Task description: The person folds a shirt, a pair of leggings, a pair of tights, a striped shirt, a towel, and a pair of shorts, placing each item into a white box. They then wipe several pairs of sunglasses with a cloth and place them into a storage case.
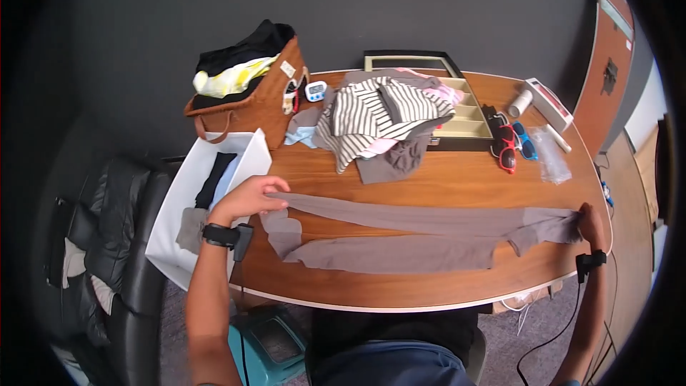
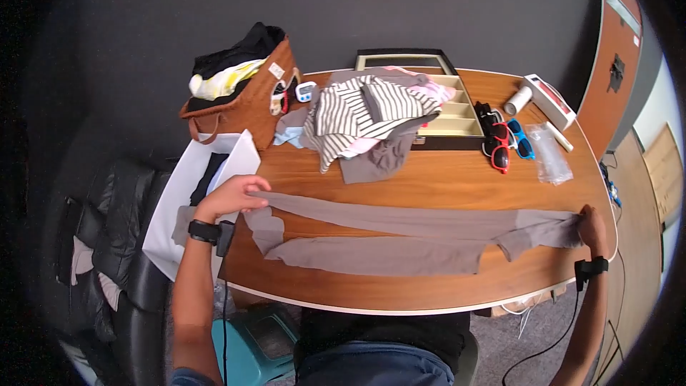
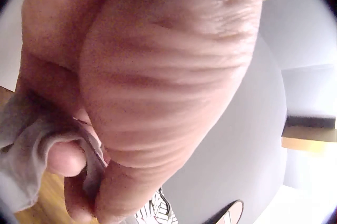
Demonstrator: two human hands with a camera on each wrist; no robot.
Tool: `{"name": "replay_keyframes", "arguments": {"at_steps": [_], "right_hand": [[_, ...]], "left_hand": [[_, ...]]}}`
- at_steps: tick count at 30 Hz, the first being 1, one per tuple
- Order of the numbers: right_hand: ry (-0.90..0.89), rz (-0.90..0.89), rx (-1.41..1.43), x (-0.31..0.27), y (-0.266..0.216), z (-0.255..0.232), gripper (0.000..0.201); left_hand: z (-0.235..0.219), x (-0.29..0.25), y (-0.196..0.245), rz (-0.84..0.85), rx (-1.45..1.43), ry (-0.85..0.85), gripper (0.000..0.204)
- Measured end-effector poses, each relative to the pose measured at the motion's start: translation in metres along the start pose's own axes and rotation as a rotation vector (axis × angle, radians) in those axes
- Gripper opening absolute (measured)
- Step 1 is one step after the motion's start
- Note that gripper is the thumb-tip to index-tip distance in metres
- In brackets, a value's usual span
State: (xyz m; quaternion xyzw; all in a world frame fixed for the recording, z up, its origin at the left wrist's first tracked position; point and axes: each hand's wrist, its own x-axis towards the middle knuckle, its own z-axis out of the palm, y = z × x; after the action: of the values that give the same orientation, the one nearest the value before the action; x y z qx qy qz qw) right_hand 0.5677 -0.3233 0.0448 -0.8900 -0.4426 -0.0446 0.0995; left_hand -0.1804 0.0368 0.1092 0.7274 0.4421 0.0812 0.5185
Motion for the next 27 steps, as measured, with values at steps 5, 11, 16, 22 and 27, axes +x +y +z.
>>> {"name": "replay_keyframes", "arguments": {"at_steps": [5, 11, 16, 22, 27], "right_hand": [[0.030, 0.048, -0.042, 0.005, 0.043, 0.007, 0.018], [0.042, 0.067, -0.138, 0.009, 0.084, 0.012, 0.014], [0.040, 0.052, -0.122, 0.011, 0.100, 0.018, 0.024], [0.194, -0.120, -0.044, -0.013, 0.025, -0.020, 0.046], [-0.039, -0.001, 0.051, -0.016, 0.013, -0.024, 0.046]], "left_hand": [[0.005, 0.011, -0.008, 0.027, 0.092, 0.001, 0.027], [0.006, 0.017, -0.009, -0.034, 0.232, 0.043, 0.026], [0.020, 0.025, -0.027, 0.082, 0.474, 0.199, 0.022], [0.032, 0.027, -0.025, 0.011, 0.564, 0.300, 0.022], [0.036, 0.035, -0.038, 0.074, 0.520, 0.502, 0.027]]}}
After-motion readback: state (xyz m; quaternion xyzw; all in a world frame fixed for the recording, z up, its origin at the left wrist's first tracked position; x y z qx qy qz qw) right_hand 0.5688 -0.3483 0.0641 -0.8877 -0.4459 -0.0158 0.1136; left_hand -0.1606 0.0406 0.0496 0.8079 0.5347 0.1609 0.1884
